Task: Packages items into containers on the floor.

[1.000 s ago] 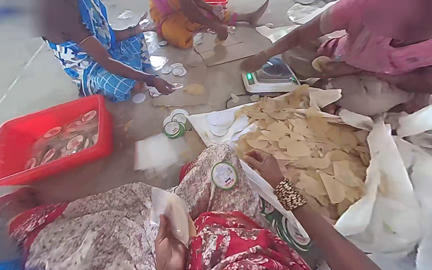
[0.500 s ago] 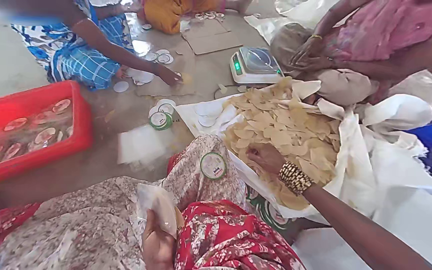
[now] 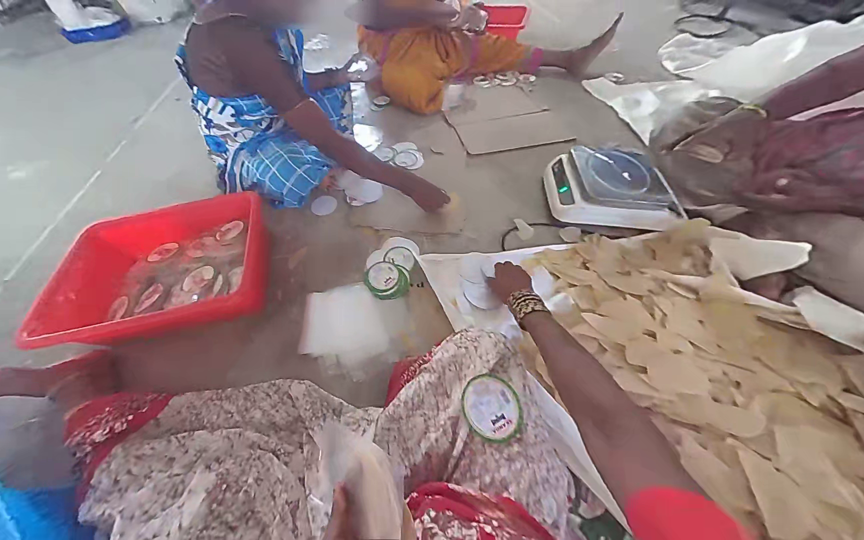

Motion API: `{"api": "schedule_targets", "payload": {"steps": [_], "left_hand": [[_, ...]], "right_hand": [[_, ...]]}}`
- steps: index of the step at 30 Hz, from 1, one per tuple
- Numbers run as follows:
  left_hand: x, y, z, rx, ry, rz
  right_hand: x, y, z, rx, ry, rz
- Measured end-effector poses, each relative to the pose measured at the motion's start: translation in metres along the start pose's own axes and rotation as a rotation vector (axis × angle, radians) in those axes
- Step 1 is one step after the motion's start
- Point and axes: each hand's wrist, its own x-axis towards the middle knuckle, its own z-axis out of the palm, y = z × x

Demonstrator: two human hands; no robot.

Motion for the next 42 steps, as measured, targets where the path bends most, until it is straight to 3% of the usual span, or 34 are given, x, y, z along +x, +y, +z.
{"api": "schedule_targets", "payload": {"steps": [4,9,17,23,26,31,37,40,42], "left_hand": [[0.01,-0.003,0.003,-0.039,-0.003,-0.019],[0.015,-0.004,0.003,-0.041,-0.049,-0.097],[0.01,-0.004,0.0,-0.007,-0.085,-0.099],[-0.001,-0.002,0.002,-0.011,-0.083,-0.113],[-0.002,-0.001,-0.001,-0.085,-0.129,-0.127],[-0.003,0.0,0.001,-0.189,-0.165,-0.087],[-0.011,0.005,0.006,-0.231,-0.183,-0.064],[-0.014,0.006,0.004,-0.302,-0.241,-0.065],[-0.013,0.006,0.001,-0.341,-0.278,-0.051]], "right_hand": [[-0.002,-0.009,-0.008,-0.167,-0.041,0.024],[-0.018,0.014,-0.03,0.124,0.094,0.035],[-0.049,0.044,-0.036,0.452,0.146,-0.019],[-0.082,0.032,-0.05,0.706,0.2,0.003],[-0.116,0.01,-0.062,0.964,0.259,-0.078],[-0.196,-0.038,-0.075,1.29,0.065,-0.303],[-0.275,-0.086,-0.044,1.287,-0.299,-0.495],[-0.295,-0.103,-0.02,1.179,-0.334,-0.539],[-0.301,-0.111,-0.005,1.104,-0.261,-0.573]]}}
